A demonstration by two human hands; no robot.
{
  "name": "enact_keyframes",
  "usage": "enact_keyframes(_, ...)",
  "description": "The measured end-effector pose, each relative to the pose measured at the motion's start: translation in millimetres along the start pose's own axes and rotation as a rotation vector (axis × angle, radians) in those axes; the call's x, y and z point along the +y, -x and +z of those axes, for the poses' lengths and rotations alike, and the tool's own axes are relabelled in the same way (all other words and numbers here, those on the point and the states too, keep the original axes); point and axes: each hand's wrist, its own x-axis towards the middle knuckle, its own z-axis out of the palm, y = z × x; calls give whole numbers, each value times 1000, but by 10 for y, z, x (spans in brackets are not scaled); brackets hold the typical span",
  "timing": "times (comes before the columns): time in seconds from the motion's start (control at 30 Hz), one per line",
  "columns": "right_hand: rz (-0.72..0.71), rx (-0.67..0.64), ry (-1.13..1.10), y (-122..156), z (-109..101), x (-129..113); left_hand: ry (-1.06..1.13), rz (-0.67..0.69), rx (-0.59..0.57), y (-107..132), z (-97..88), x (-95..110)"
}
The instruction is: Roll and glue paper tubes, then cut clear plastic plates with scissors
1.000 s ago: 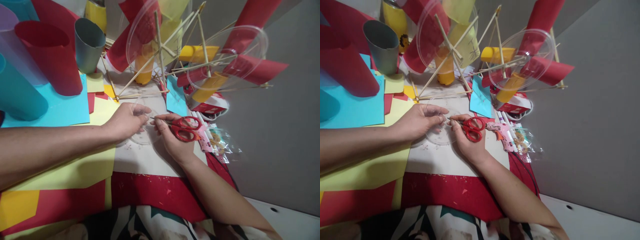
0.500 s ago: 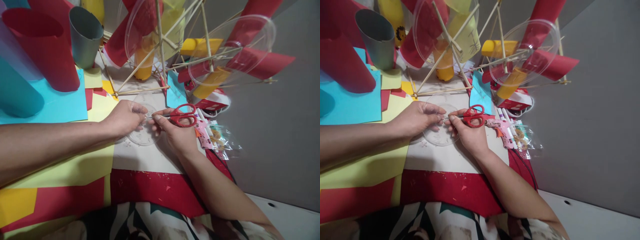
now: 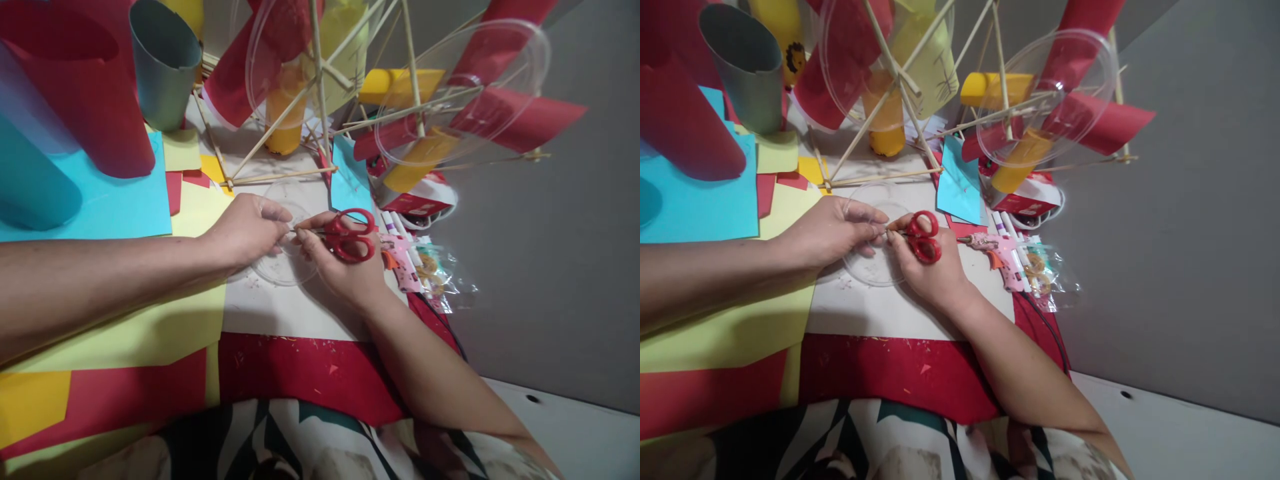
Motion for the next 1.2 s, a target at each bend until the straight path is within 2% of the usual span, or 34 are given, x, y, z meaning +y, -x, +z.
enact_keyframes(0.13,282,-22,-256,-97,0,-5,-23,25,-38,-9,-14,-24)
enact_keyframes(0.23,372,-78,-362,-159,-24,38,-52,59,-73,-18,-31,-45)
enact_keyframes(0.33,316,-120,-300,-162,-64,53,-82,66,-77,-26,-40,-57)
enact_keyframes(0.47,74,-141,-59,-102,-107,-5,-76,45,-36,-18,-25,-35)
enact_keyframes(0.53,3,-152,-1,-80,-103,-37,-68,29,-33,-8,-12,-12)
enact_keyframes(0.6,44,-132,-38,-78,-79,-50,-69,16,-28,-2,-3,2)
enact_keyframes(0.73,295,-70,-260,-122,-13,-27,-59,25,-36,-11,-9,-17)
enact_keyframes(0.8,360,-85,-334,-146,-6,-11,-52,39,-46,-20,-19,-40)
enact_keyframes(0.9,298,-130,-288,-166,-47,2,-55,41,-49,-26,-28,-60)
enact_keyframes(1.1,11,-250,-30,-155,-164,28,-99,36,-35,-9,-28,-26)
enact_keyframes(1.2,41,-220,-36,-141,-131,20,-103,39,-37,-3,-35,-16)
